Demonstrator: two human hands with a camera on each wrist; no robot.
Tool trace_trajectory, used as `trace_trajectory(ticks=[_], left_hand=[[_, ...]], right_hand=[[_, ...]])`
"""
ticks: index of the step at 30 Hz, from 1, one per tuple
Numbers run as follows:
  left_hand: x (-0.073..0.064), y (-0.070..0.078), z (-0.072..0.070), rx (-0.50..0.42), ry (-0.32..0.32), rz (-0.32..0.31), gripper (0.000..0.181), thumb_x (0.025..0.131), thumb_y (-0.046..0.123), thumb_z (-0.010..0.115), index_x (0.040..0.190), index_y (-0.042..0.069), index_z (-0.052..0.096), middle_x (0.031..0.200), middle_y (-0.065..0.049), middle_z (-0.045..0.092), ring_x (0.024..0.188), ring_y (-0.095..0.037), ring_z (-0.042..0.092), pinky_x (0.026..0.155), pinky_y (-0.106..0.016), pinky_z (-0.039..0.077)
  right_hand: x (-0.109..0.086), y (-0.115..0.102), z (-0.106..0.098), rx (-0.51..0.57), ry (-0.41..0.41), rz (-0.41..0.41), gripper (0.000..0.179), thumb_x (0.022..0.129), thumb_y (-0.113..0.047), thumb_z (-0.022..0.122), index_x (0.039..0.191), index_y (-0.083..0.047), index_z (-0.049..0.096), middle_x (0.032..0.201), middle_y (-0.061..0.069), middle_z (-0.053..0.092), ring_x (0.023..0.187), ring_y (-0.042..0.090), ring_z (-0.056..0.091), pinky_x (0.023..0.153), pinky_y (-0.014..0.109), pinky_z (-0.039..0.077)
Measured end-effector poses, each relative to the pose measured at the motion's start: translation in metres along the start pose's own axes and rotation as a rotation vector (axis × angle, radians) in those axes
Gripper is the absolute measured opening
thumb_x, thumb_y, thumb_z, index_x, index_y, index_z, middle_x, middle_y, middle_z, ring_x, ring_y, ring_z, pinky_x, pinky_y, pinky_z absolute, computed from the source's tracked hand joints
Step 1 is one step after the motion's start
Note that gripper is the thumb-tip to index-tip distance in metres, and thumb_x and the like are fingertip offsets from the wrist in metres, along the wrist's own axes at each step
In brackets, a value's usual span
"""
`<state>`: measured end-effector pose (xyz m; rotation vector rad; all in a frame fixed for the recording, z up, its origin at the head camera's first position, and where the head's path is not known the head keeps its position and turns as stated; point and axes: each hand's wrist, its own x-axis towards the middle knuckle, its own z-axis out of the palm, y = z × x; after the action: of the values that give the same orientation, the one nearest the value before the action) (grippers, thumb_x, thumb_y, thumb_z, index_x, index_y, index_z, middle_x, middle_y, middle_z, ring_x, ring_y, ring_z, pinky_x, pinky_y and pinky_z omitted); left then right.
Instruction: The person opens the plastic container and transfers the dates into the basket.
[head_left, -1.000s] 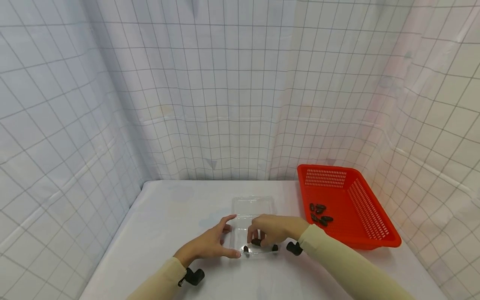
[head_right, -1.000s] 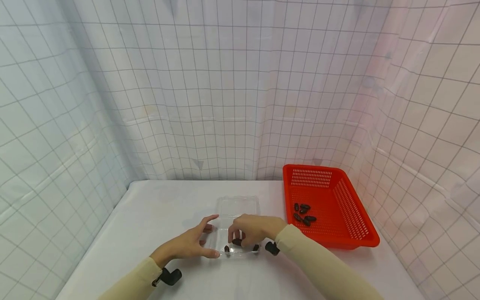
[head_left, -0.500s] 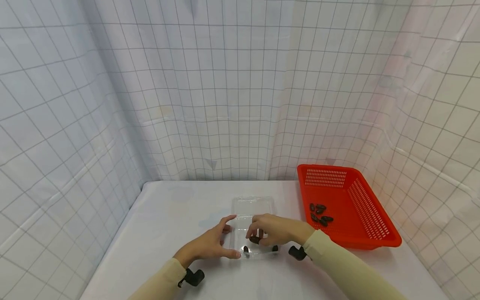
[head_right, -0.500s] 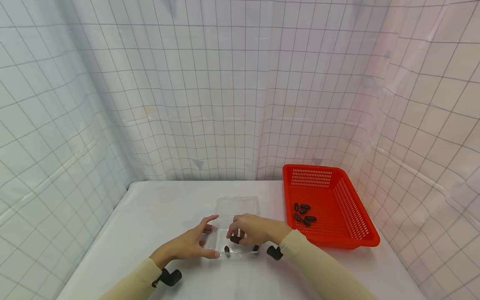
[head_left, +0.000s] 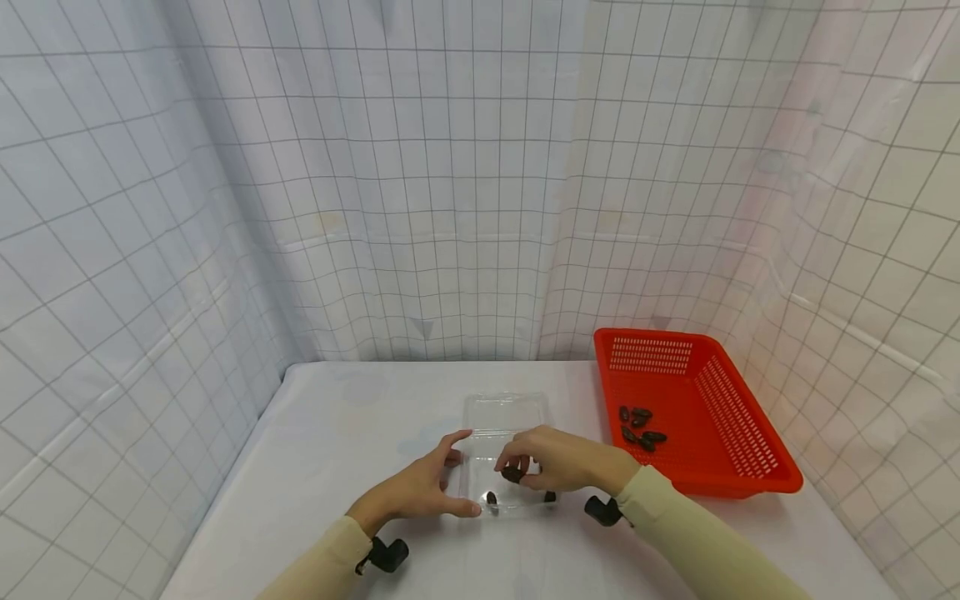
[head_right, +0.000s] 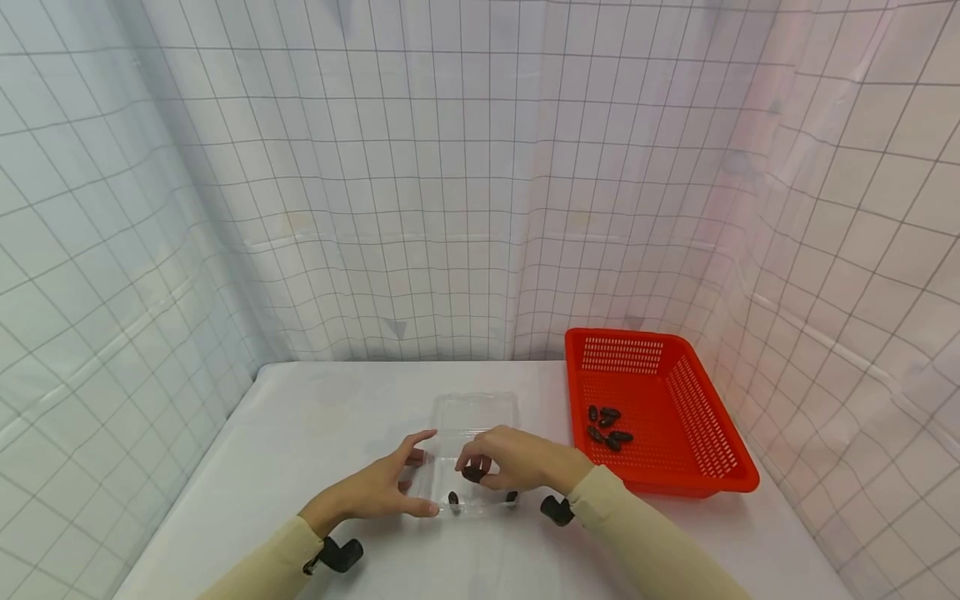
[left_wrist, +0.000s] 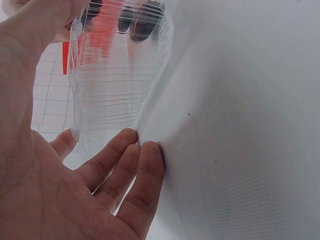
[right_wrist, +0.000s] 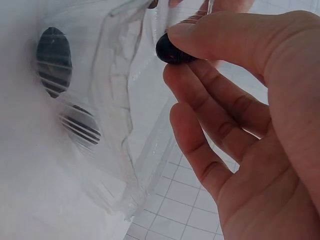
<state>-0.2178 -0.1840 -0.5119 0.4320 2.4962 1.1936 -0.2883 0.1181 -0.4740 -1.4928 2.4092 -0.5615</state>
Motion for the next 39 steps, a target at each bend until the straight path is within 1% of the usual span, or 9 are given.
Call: trace_trajectory(ticks=[6, 12, 16, 21, 23, 29, 33, 36, 39], left_hand=[[0.0, 0.0, 0.0, -0.006, -0.004, 0.002, 0.126, 0.09, 0.046, 0.101, 0.185, 0.027, 0.021, 0.171, -0.024, 0.057, 0.139, -0.042, 0.071, 0.121, -0.069, 0.056], [-0.001, 0.001, -0.001, -0.024, -0.007, -0.004, 0.126, 0.089, 0.045, 0.101, 0.185, 0.027, 0.021, 0.172, -0.025, 0.056, 0.142, -0.043, 0.07, 0.123, -0.07, 0.054], [-0.001, 0.001, -0.001, -0.023, -0.005, -0.003, 0.126, 0.089, 0.045, 0.101, 0.185, 0.027, 0.021, 0.171, -0.025, 0.057, 0.141, -0.043, 0.07, 0.122, -0.07, 0.054], [-0.001, 0.001, 0.0, -0.021, -0.005, -0.008, 0.126, 0.089, 0.045, 0.101, 0.185, 0.027, 0.022, 0.171, -0.024, 0.056, 0.14, -0.044, 0.07, 0.122, -0.07, 0.054], [-0.002, 0.001, 0.0, -0.02, -0.004, -0.01, 0.127, 0.088, 0.045, 0.101, 0.185, 0.027, 0.022, 0.171, -0.024, 0.056, 0.14, -0.044, 0.07, 0.122, -0.071, 0.054], [-0.001, 0.001, 0.0, -0.017, -0.003, -0.015, 0.126, 0.088, 0.045, 0.101, 0.185, 0.029, 0.022, 0.172, -0.024, 0.056, 0.139, -0.045, 0.071, 0.121, -0.071, 0.054], [-0.001, 0.0, 0.0, -0.017, -0.003, -0.014, 0.126, 0.089, 0.045, 0.101, 0.185, 0.028, 0.021, 0.172, -0.024, 0.056, 0.138, -0.044, 0.07, 0.121, -0.071, 0.054], [-0.001, 0.0, 0.0, -0.022, -0.004, -0.011, 0.127, 0.089, 0.045, 0.101, 0.185, 0.027, 0.021, 0.172, -0.024, 0.056, 0.138, -0.044, 0.07, 0.121, -0.071, 0.054], [-0.001, 0.0, -0.001, -0.023, -0.006, -0.009, 0.127, 0.089, 0.045, 0.101, 0.186, 0.027, 0.021, 0.172, -0.025, 0.055, 0.14, -0.045, 0.07, 0.122, -0.071, 0.054]], right_hand=[[-0.008, -0.002, -0.005, -0.006, 0.025, 0.009, 0.035, 0.104, -0.004, 0.085, 0.137, -0.014, 0.083, 0.119, -0.007, 0.082, 0.107, -0.002, 0.072, 0.098, 0.033, 0.069], [-0.017, -0.003, -0.011, -0.02, 0.075, -0.007, 0.034, 0.103, -0.003, 0.086, 0.135, -0.014, 0.084, 0.118, -0.006, 0.081, 0.106, 0.002, 0.074, 0.1, 0.037, 0.069], [-0.023, -0.004, -0.016, -0.019, 0.095, 0.0, 0.036, 0.103, -0.004, 0.087, 0.136, -0.017, 0.084, 0.119, -0.006, 0.081, 0.106, 0.002, 0.073, 0.102, 0.041, 0.069], [-0.029, -0.002, -0.021, -0.023, 0.105, 0.021, 0.038, 0.102, -0.005, 0.089, 0.136, -0.022, 0.084, 0.119, -0.006, 0.081, 0.107, 0.001, 0.072, 0.103, 0.042, 0.069], [-0.032, -0.002, -0.022, -0.027, 0.114, 0.02, 0.039, 0.102, -0.005, 0.089, 0.136, -0.022, 0.084, 0.119, -0.006, 0.081, 0.107, 0.002, 0.073, 0.103, 0.042, 0.069], [-0.038, 0.002, -0.025, -0.017, 0.161, -0.022, 0.039, 0.103, -0.006, 0.089, 0.137, -0.022, 0.084, 0.12, -0.007, 0.081, 0.109, 0.002, 0.074, 0.102, 0.041, 0.069], [-0.043, 0.006, -0.028, 0.008, 0.199, -0.043, 0.038, 0.103, -0.006, 0.088, 0.138, -0.02, 0.083, 0.124, -0.006, 0.082, 0.111, 0.004, 0.077, 0.103, 0.035, 0.068], [-0.046, 0.009, -0.031, 0.016, 0.223, -0.052, 0.039, 0.103, -0.004, 0.088, 0.138, -0.02, 0.082, 0.126, -0.005, 0.083, 0.112, 0.006, 0.078, 0.103, 0.033, 0.068], [-0.051, 0.012, -0.035, 0.019, 0.235, -0.041, 0.039, 0.103, -0.004, 0.088, 0.139, -0.019, 0.082, 0.127, -0.005, 0.084, 0.113, 0.007, 0.079, 0.104, 0.035, 0.069]])
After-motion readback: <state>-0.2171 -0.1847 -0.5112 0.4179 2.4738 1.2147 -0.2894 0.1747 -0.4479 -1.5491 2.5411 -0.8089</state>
